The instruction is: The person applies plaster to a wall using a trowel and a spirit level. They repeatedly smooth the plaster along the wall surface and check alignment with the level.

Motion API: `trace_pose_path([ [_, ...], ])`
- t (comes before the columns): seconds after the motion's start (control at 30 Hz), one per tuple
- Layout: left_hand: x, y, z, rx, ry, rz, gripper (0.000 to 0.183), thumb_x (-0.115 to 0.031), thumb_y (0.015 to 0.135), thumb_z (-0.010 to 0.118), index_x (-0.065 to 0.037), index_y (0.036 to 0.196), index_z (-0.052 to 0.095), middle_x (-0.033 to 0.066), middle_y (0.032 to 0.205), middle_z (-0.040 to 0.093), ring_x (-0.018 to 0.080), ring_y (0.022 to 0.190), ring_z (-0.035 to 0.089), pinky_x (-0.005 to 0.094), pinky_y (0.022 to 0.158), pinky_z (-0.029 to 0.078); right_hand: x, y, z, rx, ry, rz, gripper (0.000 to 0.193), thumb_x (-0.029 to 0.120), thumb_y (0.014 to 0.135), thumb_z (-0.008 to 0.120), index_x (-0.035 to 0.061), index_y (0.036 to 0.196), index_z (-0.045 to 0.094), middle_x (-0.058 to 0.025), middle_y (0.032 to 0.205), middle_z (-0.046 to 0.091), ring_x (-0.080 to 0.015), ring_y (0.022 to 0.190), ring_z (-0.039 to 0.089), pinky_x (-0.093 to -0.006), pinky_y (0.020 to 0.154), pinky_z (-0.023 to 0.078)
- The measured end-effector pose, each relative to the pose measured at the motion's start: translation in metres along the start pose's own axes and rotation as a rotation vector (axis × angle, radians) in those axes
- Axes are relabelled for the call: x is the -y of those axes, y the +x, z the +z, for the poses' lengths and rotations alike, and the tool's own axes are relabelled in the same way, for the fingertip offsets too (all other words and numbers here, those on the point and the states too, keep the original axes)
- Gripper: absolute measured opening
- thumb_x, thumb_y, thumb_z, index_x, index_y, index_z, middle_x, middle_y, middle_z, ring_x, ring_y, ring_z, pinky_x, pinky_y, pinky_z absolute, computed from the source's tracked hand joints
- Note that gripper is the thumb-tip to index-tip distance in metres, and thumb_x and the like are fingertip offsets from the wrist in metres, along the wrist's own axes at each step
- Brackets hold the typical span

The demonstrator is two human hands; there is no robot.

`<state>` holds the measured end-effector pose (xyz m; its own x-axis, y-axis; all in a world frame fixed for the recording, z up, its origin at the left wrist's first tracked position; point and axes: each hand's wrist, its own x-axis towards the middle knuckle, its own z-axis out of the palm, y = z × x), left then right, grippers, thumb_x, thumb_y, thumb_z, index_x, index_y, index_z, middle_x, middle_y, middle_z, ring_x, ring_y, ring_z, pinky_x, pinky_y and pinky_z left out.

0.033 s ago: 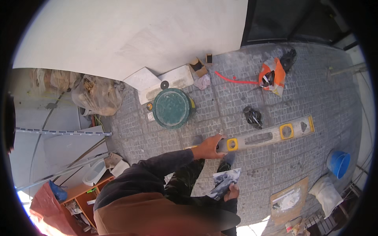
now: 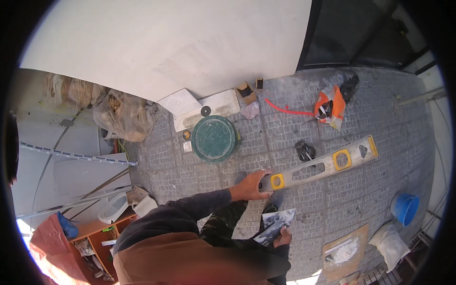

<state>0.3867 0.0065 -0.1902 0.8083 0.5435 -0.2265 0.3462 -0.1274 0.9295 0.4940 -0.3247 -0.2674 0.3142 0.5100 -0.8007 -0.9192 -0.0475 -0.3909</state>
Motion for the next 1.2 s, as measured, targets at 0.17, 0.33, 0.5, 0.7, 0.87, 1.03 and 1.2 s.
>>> trace_pose_path([
  [0.17, -0.163, -0.109, -0.171, -0.547, 0.117, 0.126, 0.079, -0.026, 0.076, 0.079, 0.002, 0.141, 0.043, 0.0194, 0.127, 0.059, 0.0295, 0.115, 0.060, 0.0385, 0.100, 0.045, 0.097, -0.008, 0.076, 0.263, -0.018, -0.236, 0.054, 0.016, 0.075, 0.073, -0.0007, 0.123, 0.056, -0.0119, 0.116, 0.063, -0.0334, 0.108, 0.062, -0.0511, 0.099, 0.050],
  [0.33, -0.250, -0.189, -0.304, -0.944, -0.013, 0.262, 0.072, -0.022, 0.077, 0.079, 0.006, 0.135, 0.045, 0.0154, 0.121, 0.059, 0.0213, 0.111, 0.057, 0.0349, 0.098, 0.045, 0.155, -0.002, 0.178, 0.329, -0.128, -0.437, 0.045, 0.018, 0.084, 0.069, -0.0002, 0.123, 0.054, -0.0106, 0.112, 0.063, -0.0296, 0.104, 0.063, -0.0480, 0.094, 0.051],
  [0.5, -0.333, -0.229, -0.407, -1.240, 0.227, 0.459, 0.082, -0.029, 0.082, 0.077, 0.011, 0.138, 0.032, 0.0214, 0.123, 0.054, 0.0263, 0.115, 0.056, 0.0378, 0.100, 0.046, 0.181, -0.013, 0.346, 0.564, -0.124, -0.464, 0.049, 0.016, 0.084, 0.068, -0.0001, 0.128, 0.053, -0.0103, 0.118, 0.063, -0.0287, 0.109, 0.063, -0.0451, 0.097, 0.051],
  [0.7, -0.398, -0.238, -0.549, -1.355, 0.278, 0.824, 0.052, -0.033, 0.098, 0.063, 0.005, 0.129, 0.045, 0.0105, 0.114, 0.058, 0.0130, 0.101, 0.058, 0.0281, 0.087, 0.050, 0.161, -0.015, 0.546, 0.676, -0.325, -0.543, 0.036, 0.005, 0.084, 0.063, -0.0031, 0.119, 0.061, -0.0026, 0.101, 0.064, -0.0196, 0.096, 0.063, -0.0336, 0.088, 0.049],
  [0.87, -0.460, -0.220, -0.683, -1.331, 0.171, 0.939, 0.042, -0.034, 0.100, 0.059, 0.003, 0.119, 0.051, 0.0028, 0.094, 0.061, 0.0049, 0.083, 0.056, 0.0205, 0.075, 0.048, 0.148, -0.012, 0.687, 0.815, -0.530, -0.380, 0.018, 0.001, 0.086, 0.055, -0.0016, 0.102, 0.064, -0.0004, 0.091, 0.062, -0.0121, 0.083, 0.058, -0.0281, 0.080, 0.045],
  [1.03, -0.590, -0.214, -0.821, -1.427, 0.225, 1.049, 0.036, -0.032, 0.102, 0.057, 0.001, 0.116, 0.054, 0.0024, 0.094, 0.061, 0.0038, 0.082, 0.054, 0.0194, 0.073, 0.046, 0.145, -0.042, 0.802, 0.796, -0.604, -0.155, 0.031, -0.003, 0.085, 0.054, -0.0084, 0.114, 0.062, -0.0089, 0.103, 0.065, -0.0221, 0.094, 0.063, -0.0366, 0.091, 0.050],
  [1.2, -0.667, -0.218, -0.889, -1.482, 0.247, 1.079, 0.035, -0.030, 0.102, 0.056, 0.002, 0.116, 0.056, 0.0028, 0.096, 0.061, 0.0052, 0.084, 0.054, 0.0207, 0.075, 0.046, 0.164, -0.087, 0.882, 0.769, -0.626, -0.072, 0.023, -0.001, 0.088, 0.058, -0.0062, 0.109, 0.064, -0.0076, 0.100, 0.066, -0.0204, 0.092, 0.063, -0.0363, 0.088, 0.051],
])
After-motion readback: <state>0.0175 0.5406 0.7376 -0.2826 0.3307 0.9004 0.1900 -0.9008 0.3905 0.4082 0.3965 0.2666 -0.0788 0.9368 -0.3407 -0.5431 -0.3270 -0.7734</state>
